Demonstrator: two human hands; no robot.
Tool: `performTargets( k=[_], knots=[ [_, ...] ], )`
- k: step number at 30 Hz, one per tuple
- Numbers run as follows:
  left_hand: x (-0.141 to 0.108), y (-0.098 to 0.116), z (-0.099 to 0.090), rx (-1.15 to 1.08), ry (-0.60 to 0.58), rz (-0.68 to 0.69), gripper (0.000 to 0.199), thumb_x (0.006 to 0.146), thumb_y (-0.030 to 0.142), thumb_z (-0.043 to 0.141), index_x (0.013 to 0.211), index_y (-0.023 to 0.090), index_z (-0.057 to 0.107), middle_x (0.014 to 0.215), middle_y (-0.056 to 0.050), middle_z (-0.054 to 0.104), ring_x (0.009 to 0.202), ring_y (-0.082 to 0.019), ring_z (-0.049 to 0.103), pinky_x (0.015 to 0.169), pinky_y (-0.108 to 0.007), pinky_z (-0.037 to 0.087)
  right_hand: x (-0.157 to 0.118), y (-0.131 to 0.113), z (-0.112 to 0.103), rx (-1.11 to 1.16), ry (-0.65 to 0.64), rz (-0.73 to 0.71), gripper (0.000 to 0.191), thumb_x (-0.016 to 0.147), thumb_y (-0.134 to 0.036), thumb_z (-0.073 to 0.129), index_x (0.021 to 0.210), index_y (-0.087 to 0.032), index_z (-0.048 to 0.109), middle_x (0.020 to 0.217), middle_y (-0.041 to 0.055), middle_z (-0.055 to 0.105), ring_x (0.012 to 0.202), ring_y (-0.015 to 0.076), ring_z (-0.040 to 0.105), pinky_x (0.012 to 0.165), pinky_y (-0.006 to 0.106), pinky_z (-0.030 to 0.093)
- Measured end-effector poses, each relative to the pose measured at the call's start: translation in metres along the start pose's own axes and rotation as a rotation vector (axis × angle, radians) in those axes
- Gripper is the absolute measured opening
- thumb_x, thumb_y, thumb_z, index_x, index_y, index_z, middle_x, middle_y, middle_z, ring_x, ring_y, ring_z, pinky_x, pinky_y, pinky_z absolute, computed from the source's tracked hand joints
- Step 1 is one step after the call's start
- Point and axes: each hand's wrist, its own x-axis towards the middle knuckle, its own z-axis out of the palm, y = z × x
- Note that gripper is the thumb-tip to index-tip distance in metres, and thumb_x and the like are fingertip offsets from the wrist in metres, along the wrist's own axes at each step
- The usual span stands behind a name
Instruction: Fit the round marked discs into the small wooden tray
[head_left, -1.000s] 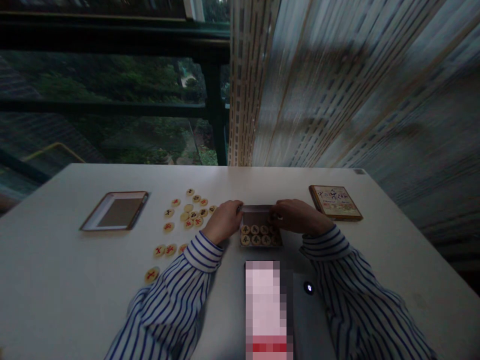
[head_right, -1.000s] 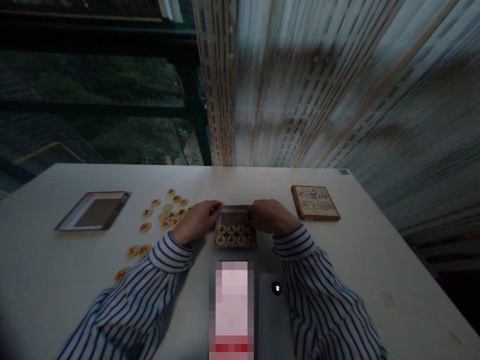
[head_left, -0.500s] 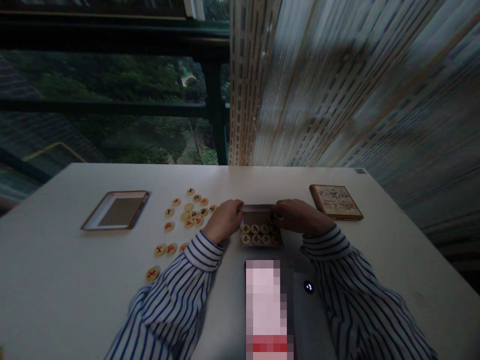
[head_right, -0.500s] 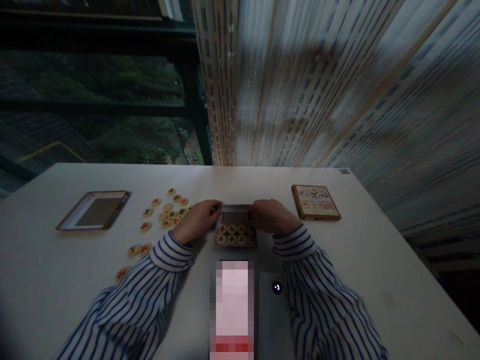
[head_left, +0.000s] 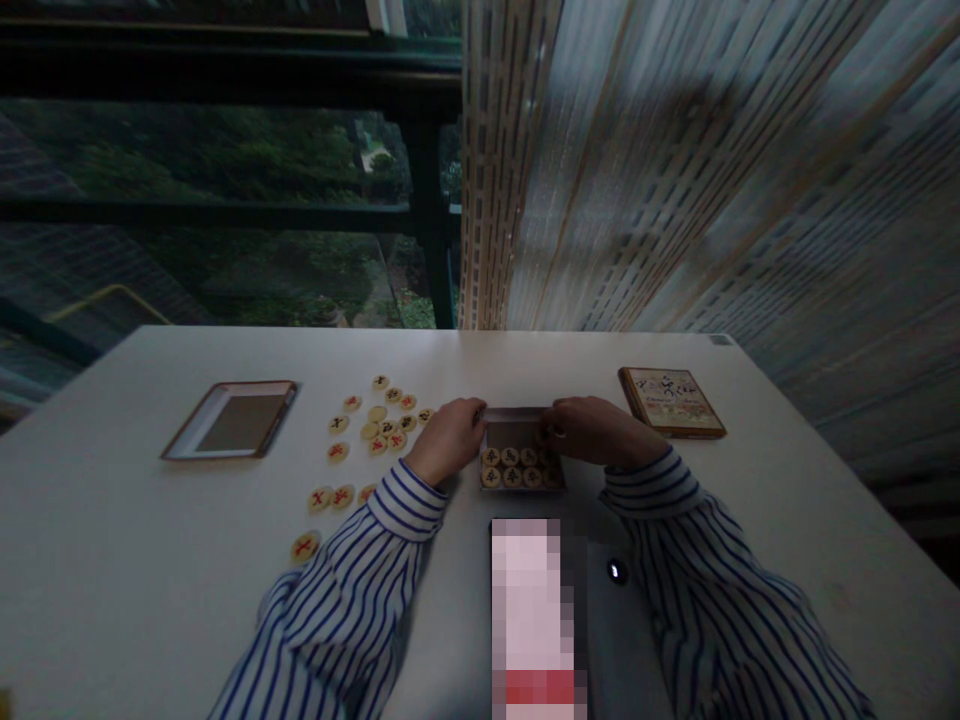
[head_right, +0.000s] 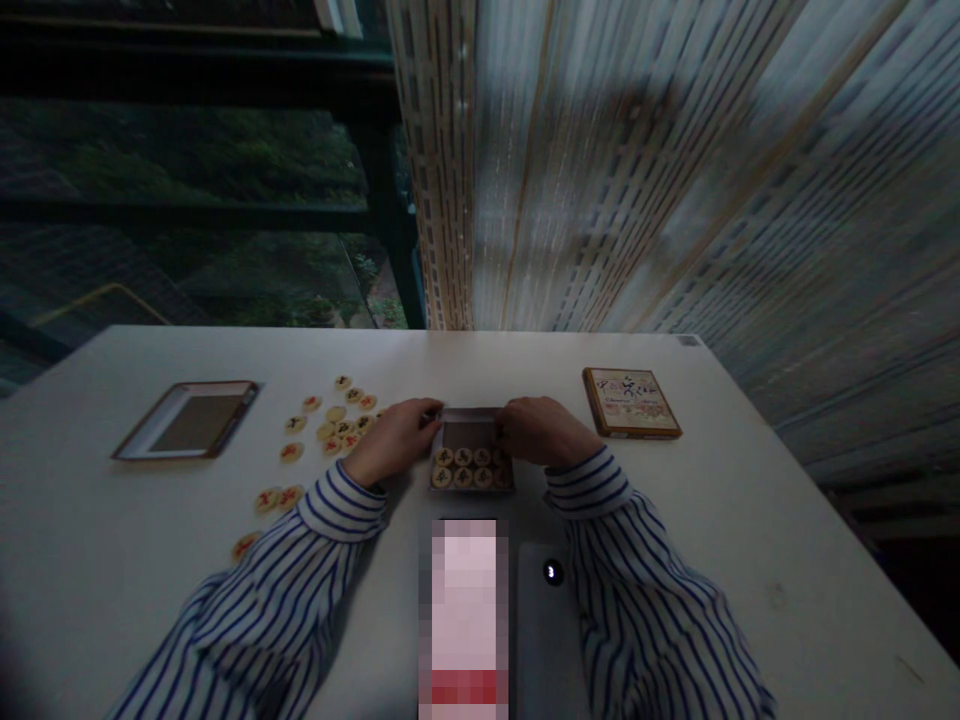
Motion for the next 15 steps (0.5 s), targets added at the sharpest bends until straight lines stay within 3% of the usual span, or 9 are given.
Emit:
performTargets(
  k=[15],
  knots=[
    [0.0003,-0.0016,0.0013,-0.009,-0.001,0.0,0.03,0.083,0.023,0.045,0.108,0.015,0.058,0.101,-0.01,0.065,0.093,-0.019,0.059,0.082,-0.03,0.043,-0.0007,0.0076,0.0047,0.016,0.061,0.015,0.028,0.081,-0.031,0.043,0.096,-0.021,0.065,0.09,0.0077,0.067,0.081,0.0202,0.061,0.065,0.029,0.041]
  ],
)
